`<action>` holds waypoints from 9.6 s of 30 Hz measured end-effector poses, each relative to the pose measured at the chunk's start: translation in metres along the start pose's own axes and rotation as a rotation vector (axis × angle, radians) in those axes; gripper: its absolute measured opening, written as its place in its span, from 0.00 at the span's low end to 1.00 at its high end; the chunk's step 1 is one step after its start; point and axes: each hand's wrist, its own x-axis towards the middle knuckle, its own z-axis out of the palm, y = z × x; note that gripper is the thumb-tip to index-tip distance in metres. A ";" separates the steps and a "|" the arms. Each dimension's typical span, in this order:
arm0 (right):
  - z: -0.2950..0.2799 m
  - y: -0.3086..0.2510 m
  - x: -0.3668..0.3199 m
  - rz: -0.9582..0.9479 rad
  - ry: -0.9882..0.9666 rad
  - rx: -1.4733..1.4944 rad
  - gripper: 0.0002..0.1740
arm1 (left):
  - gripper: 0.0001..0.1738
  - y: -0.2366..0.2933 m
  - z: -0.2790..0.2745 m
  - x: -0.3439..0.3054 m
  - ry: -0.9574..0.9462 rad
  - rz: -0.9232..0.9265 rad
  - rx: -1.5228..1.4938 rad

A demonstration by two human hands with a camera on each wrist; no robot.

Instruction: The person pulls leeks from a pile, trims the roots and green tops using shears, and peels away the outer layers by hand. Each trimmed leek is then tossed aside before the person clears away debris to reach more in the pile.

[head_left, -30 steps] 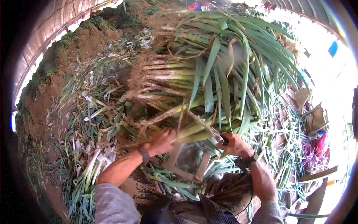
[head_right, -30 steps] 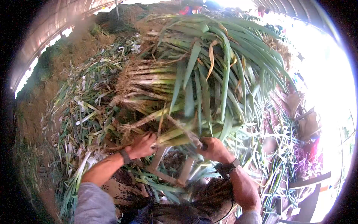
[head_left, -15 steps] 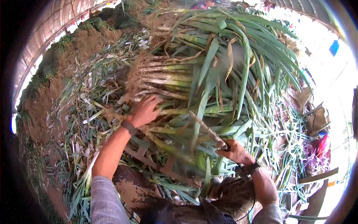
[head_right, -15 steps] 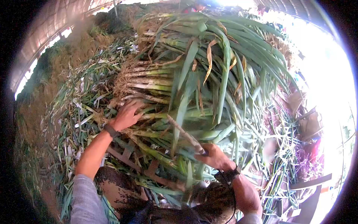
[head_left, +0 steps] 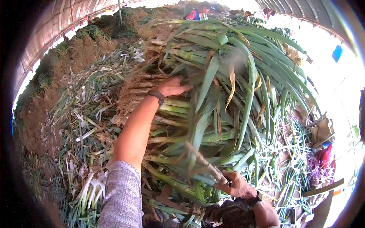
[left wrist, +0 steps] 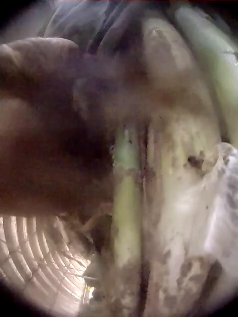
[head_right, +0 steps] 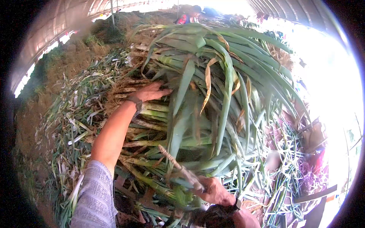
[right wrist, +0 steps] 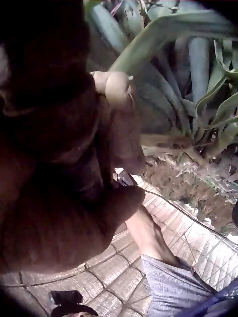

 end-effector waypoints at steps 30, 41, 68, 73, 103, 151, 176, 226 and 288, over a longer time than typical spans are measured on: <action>-0.006 -0.009 -0.003 -0.034 0.018 0.076 0.15 | 0.25 0.064 0.060 0.014 0.195 0.181 -1.123; -0.011 0.006 0.007 -0.077 0.066 0.262 0.17 | 0.45 0.069 0.070 0.034 0.303 0.054 -0.673; -0.008 0.001 -0.001 -0.205 0.113 0.110 0.11 | 0.11 0.046 0.137 -0.080 0.389 0.653 -0.385; 0.004 -0.009 -0.007 -0.258 0.079 0.069 0.12 | 0.09 0.034 0.172 -0.126 0.480 0.600 -0.114; -0.042 -0.068 -0.116 0.188 -0.085 -0.472 0.17 | 0.35 0.059 0.231 -0.237 0.290 0.729 0.135; 0.053 -0.114 0.114 -0.110 -0.345 -0.999 0.22 | 0.23 -0.095 0.240 -0.272 0.679 -0.223 -1.803; -0.036 -0.102 -0.022 0.211 -0.300 -0.969 0.18 | 0.23 -0.050 0.177 -0.279 0.660 -0.243 -1.667; -0.048 -0.103 -0.130 0.068 -0.050 -0.783 0.20 | 0.26 0.011 0.139 -0.281 0.505 0.296 -1.841; 0.033 -0.085 -0.003 0.022 -0.239 -0.949 0.19 | 0.12 -0.063 0.188 -0.306 0.730 -0.133 -1.675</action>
